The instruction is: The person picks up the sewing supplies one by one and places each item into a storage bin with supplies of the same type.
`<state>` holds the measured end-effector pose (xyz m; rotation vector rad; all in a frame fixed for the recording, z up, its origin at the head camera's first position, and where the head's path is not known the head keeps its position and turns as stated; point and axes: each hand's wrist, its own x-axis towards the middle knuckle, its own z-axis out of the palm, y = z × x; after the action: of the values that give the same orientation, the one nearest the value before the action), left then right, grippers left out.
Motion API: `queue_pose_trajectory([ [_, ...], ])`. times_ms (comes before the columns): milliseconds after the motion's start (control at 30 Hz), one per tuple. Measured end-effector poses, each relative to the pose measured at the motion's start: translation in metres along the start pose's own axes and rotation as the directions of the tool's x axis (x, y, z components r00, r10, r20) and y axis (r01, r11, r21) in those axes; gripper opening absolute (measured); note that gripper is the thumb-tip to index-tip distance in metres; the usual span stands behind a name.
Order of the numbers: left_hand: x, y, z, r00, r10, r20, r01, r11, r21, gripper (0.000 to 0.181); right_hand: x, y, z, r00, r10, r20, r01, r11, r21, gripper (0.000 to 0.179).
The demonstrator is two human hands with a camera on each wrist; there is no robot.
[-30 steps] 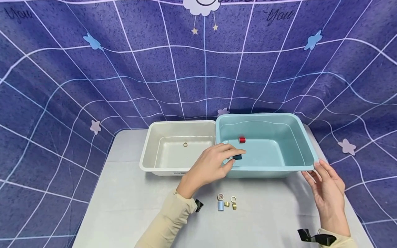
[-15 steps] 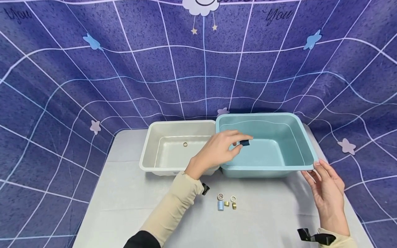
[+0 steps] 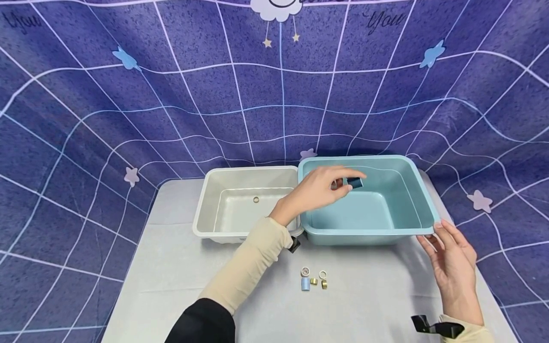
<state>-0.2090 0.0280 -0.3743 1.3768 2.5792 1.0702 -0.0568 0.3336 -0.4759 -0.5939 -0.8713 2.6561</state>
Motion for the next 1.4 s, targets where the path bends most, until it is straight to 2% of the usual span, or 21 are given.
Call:
queue_pose_trajectory([
  [133, 0.010, -0.002, -0.001, 1.000, -0.026, 0.015, 0.026, 0.999, -0.026, 0.037, 0.001, 0.000, 0.000, 1.000, -0.003, 0.002, 0.003, 1.000, -0.003, 0.023],
  [400, 0.032, -0.011, -0.001, 0.995, -0.096, 0.040, 0.101, 0.985, -0.139, 0.038, 0.002, 0.001, 0.000, 1.000, -0.006, 0.010, 0.006, 1.000, -0.002, 0.023],
  [600, 0.047, -0.017, 0.004, 0.991, -0.119, 0.054, 0.126, 0.983, -0.132, 0.038, 0.001, 0.001, 0.001, 1.000, 0.000, 0.001, 0.000, 1.000, -0.006, 0.022],
  [800, 0.060, -0.021, 0.011, 0.989, -0.121, 0.083, 0.128, 0.989, -0.081, 0.038, 0.001, 0.002, 0.000, 1.000, 0.001, 0.001, -0.001, 1.000, -0.002, 0.023],
  [1133, 0.082, -0.036, 0.035, 0.985, -0.125, 0.116, 0.133, 0.989, -0.061, 0.039, 0.001, 0.002, -0.002, 1.000, 0.004, -0.021, -0.004, 1.000, -0.008, 0.023],
  [1400, 0.094, -0.043, 0.050, 0.984, -0.109, 0.139, 0.119, 0.991, -0.064, 0.040, 0.001, 0.002, -0.004, 1.000, 0.007, 0.002, -0.007, 1.000, 0.003, 0.024],
])
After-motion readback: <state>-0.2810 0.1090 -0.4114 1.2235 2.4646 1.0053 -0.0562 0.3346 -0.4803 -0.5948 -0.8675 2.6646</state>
